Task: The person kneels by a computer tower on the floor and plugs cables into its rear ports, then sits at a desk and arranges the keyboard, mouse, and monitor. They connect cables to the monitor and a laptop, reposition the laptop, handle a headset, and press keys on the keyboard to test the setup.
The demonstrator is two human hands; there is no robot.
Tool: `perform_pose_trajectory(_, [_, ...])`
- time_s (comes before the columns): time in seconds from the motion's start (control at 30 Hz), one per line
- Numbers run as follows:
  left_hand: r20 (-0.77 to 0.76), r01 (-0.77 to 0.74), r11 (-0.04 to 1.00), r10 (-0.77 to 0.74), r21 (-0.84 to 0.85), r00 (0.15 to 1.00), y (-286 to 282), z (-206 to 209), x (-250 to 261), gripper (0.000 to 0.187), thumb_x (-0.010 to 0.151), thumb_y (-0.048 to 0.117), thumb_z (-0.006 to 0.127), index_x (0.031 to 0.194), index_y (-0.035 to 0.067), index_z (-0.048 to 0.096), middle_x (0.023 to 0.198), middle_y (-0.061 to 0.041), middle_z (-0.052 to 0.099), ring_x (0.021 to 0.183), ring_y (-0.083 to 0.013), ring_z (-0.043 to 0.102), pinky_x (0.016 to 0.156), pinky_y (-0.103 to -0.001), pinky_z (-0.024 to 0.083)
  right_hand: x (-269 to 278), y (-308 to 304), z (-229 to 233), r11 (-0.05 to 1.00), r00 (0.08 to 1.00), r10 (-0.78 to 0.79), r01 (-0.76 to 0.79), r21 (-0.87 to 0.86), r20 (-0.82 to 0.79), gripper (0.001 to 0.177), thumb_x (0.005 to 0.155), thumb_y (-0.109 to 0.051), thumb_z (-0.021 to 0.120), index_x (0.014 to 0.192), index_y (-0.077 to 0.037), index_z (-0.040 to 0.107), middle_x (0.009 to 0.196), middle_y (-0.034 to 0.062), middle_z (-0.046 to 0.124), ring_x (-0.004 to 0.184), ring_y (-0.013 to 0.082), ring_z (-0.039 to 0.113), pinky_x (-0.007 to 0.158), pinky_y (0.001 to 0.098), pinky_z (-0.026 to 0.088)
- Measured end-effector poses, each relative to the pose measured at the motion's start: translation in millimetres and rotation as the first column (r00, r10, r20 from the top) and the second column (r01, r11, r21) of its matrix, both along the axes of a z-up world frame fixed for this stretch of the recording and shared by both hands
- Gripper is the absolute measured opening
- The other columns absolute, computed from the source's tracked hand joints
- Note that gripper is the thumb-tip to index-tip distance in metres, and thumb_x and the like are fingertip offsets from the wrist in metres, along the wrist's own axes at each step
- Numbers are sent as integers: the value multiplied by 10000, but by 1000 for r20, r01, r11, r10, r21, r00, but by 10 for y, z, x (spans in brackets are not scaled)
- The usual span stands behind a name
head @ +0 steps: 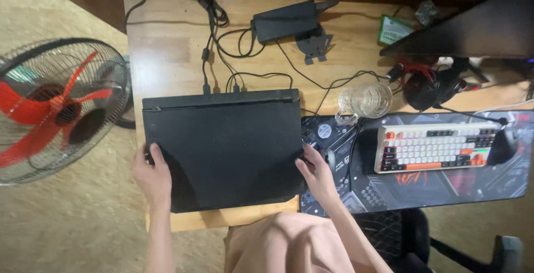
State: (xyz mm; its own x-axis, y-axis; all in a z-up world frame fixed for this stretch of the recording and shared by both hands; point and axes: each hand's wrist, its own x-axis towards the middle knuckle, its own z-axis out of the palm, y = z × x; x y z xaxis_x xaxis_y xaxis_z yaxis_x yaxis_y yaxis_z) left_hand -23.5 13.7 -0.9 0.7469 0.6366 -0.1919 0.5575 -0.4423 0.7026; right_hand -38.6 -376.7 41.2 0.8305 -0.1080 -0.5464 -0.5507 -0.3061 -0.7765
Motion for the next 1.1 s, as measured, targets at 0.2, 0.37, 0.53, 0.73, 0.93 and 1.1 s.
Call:
perform_pose_trajectory(0.2, [19,77,990,-80,115,997,75,-162,-93,360,1077,252,631,1214,-77,684,1067,-282,666,987,-436,648,873,-477,500,197,249,27,997,997,-71,71,41,-8,557,950,-153,665,1444,43,501,1301,149,691,1147,152,639,984,270,486])
perform_pose_trajectory(0.37, [-1,64,980,-65,190,998,141,-377,-109,358,1091,260,650,1154,-86,714,1072,-289,683,1010,-449,645,909,-492,493,136,353,122,990,996,-65,72,-120,61,600,897,-144,694,1435,38,499,1124,154,748,969,124,690,868,267,528])
perform_pose_trajectory(0.53, [-9,62,985,-62,164,998,186,-440,-140,378,1098,267,642,1183,-97,699,1088,-295,679,1029,-455,644,930,-497,488,128,403,173,976,995,-88,76,-206,-48,712,850,-168,701,1492,-2,441,826,153,696,621,162,566,638,317,517])
perform_pose_trajectory(0.73, [-5,107,982,-108,154,994,-5,-112,-37,365,1076,218,657,1251,-103,669,1162,-314,654,1100,-478,613,984,-508,467,89,230,134,994,998,-2,-5,-109,-68,686,947,-204,699,1523,18,400,1151,226,660,1031,223,620,910,318,489])
perform_pose_trajectory(0.93, [343,203,953,-272,225,899,-877,846,221,324,1046,64,619,1332,-85,585,1301,-274,597,1270,-419,590,1101,-475,462,-54,-553,343,955,949,-295,296,4,110,478,952,-160,613,1386,31,558,1351,156,688,1270,232,639,1067,333,484])
perform_pose_trajectory(1.1, [282,490,869,-452,-76,846,-2209,1664,390,199,939,101,669,1131,71,713,1138,-122,697,1065,-298,687,938,-398,533,-102,-1898,753,807,789,-539,584,-86,295,349,1001,-97,607,1315,46,652,1313,131,702,1163,213,627,962,316,458])
